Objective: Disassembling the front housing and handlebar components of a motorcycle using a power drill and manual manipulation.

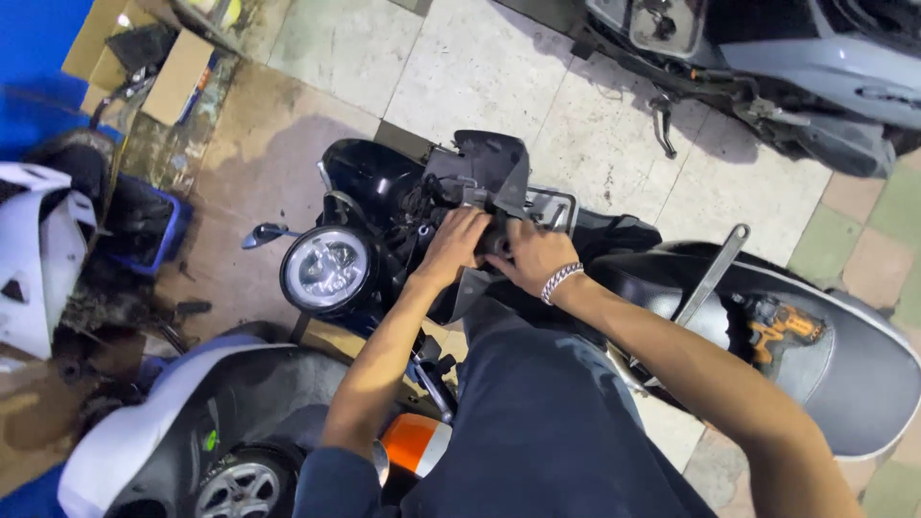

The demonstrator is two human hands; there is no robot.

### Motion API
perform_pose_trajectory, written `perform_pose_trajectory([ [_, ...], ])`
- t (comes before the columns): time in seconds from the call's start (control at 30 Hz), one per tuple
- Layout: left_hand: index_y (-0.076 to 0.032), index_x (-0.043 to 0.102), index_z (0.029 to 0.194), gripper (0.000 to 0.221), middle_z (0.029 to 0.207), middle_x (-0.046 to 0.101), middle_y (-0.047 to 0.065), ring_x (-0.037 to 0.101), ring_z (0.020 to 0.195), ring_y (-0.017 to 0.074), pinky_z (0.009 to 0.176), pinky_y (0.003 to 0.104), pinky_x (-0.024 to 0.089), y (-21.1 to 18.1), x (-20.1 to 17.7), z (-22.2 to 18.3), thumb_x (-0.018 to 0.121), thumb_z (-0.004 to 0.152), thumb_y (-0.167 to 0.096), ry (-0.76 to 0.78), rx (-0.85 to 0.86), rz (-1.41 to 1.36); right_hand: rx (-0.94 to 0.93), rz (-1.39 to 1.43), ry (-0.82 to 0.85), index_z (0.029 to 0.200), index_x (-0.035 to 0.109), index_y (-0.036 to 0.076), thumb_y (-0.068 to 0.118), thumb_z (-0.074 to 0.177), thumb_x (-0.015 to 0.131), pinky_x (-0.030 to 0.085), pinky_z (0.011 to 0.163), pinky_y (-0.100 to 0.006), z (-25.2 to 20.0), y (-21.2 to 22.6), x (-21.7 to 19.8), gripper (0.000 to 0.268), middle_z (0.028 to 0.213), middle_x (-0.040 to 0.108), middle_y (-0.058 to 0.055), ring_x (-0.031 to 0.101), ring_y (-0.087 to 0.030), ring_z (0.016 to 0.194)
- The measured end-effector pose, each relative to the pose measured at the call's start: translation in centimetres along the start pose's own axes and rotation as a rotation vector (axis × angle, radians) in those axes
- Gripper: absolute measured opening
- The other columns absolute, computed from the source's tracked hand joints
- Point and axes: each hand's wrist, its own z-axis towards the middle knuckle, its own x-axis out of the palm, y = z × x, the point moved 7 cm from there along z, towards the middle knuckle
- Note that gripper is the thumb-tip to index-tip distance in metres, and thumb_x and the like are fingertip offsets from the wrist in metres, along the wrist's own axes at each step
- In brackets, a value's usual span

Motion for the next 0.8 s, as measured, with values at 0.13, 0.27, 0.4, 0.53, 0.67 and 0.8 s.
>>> perform_pose_trajectory([
  [0.13,-0.014,0.046,0.146,0.085,0.130,0.066,0.015,0.057,0.130,0.0309,0.116,0.045,0.032,-1.5,-3.8,-0.4,0.085,0.070,-0.017,0.074,-0.034,-0.167,-0.087,-0.071,-0.165,0.129,0.055,0.007,0.047,0.092,0.065,0.061,0.058,-0.046,1.3,-0.7,6.1,0.056,0.112,0.064,-0.012,0.076,-0.032,0.072],
  [0.27,-0.011,0.051,0.142,0.091,0.132,0.058,0.017,0.052,0.128,0.0365,0.106,0.051,0.039,-1.1,-1.5,-0.3,0.088,0.061,-0.027,0.021,0.080,0.010,0.022,0.082,-0.160,0.104,0.067,0.007,0.067,0.092,0.051,0.060,0.061,-0.043,1.8,-1.3,6.3,0.063,0.091,0.072,-0.012,0.077,-0.032,0.071],
  [0.4,-0.002,0.059,0.125,0.073,0.127,0.058,0.017,0.058,0.116,0.0394,0.094,0.047,0.048,-0.4,-1.7,-0.7,0.088,0.060,-0.019,-0.172,0.057,0.008,-0.051,0.053,-0.194,0.139,0.049,0.006,0.045,0.088,0.073,0.061,0.066,-0.048,1.6,0.2,6.1,0.069,0.119,0.062,-0.018,0.074,-0.037,0.090],
  [0.53,-0.004,0.056,0.136,0.075,0.124,0.062,0.020,0.058,0.119,0.0432,0.098,0.051,0.049,-0.8,-3.4,-1.1,0.087,0.068,-0.011,-0.058,0.045,-0.166,-0.082,0.030,-0.294,0.129,0.057,0.008,0.055,0.088,0.066,0.060,0.065,-0.043,2.1,0.3,6.0,0.063,0.112,0.060,-0.012,0.073,-0.032,0.087],
  [0.67,-0.006,0.058,0.135,0.077,0.128,0.060,0.016,0.058,0.122,0.0373,0.102,0.048,0.048,-1.5,-2.5,-0.4,0.087,0.065,-0.020,-0.056,0.122,-0.066,0.104,0.204,-0.245,0.080,0.075,0.010,0.071,0.089,0.045,0.058,0.060,-0.039,1.6,-0.5,4.5,0.068,0.072,0.075,-0.010,0.076,-0.028,0.067],
  [0.8,-0.006,0.065,0.122,0.073,0.120,0.061,0.014,0.062,0.113,0.0387,0.098,0.048,0.051,-0.3,-2.9,-0.4,0.092,0.055,-0.021,-0.155,0.027,-0.076,0.066,0.127,-0.189,0.136,0.050,0.008,0.040,0.087,0.073,0.062,0.067,-0.051,2.0,0.6,6.6,0.063,0.115,0.065,-0.020,0.075,-0.039,0.088],
])
